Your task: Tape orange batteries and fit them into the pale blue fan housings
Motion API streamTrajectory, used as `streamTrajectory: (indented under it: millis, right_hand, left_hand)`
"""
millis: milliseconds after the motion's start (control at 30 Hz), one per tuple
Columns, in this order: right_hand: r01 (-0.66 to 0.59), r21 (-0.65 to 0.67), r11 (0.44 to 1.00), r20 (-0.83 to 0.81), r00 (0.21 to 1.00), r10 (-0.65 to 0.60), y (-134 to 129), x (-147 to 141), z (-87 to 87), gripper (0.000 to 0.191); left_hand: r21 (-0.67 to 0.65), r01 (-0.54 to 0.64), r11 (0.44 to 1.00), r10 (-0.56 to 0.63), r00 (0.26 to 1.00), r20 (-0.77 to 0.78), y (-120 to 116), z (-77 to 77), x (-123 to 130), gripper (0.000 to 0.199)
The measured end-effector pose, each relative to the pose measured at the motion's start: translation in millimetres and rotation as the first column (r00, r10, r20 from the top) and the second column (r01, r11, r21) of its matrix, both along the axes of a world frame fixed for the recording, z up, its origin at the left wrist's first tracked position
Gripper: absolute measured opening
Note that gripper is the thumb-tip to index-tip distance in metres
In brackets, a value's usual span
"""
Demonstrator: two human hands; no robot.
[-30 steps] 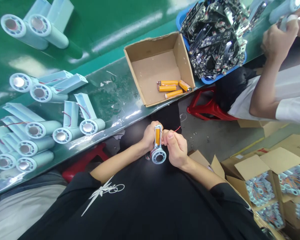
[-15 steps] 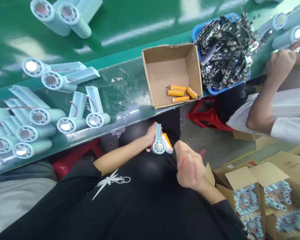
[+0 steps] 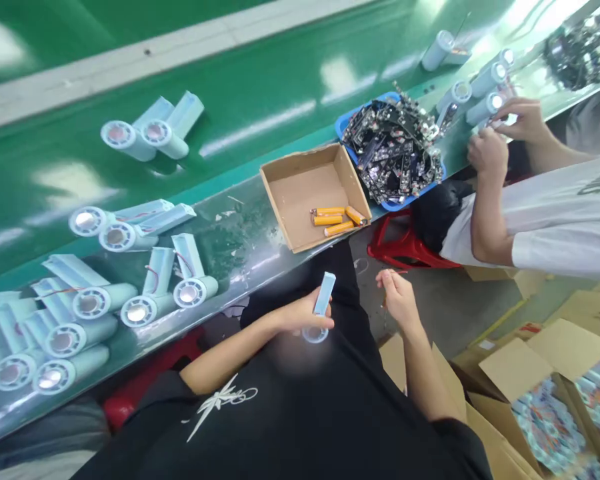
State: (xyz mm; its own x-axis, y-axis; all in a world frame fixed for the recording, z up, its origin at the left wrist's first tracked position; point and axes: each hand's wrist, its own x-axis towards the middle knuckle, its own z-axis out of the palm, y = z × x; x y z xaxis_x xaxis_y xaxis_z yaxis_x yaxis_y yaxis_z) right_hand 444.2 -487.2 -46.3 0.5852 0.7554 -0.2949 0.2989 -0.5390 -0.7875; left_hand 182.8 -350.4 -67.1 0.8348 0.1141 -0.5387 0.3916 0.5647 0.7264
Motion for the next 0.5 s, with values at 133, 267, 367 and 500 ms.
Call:
streamTrajectory:
  millis: [133,267,367,500]
  right_hand:
    - [0.12,-0.187,0.975,0.027,0.993,-0.117,-29,9,-79.2,0.08]
    - [0.149,-0.231,0.961,0.02,0.989,-0.148,-45,10,-137.9,0.088]
    - [0.179,-0.273,0.945,0.032,0.984,-0.177,-54,16,-167.9,0.089]
    - [0.176,-0.331,0.927,0.021,0.984,-0.18,-63,25,-195.9,0.081]
  left_hand:
    - [0.486,0.265,0.833,-0.253,0.963,-0.093,8,21.6,-21,0.061]
    - [0.488,0.246,0.837,-0.187,0.968,-0.168,14,43.0,-38,0.068]
    - [0.457,0.049,0.888,0.018,0.99,-0.14,23,66.5,-61,0.085]
    - [0.676,-0.141,0.723,0.292,0.949,-0.115,65,102.7,-90,0.062]
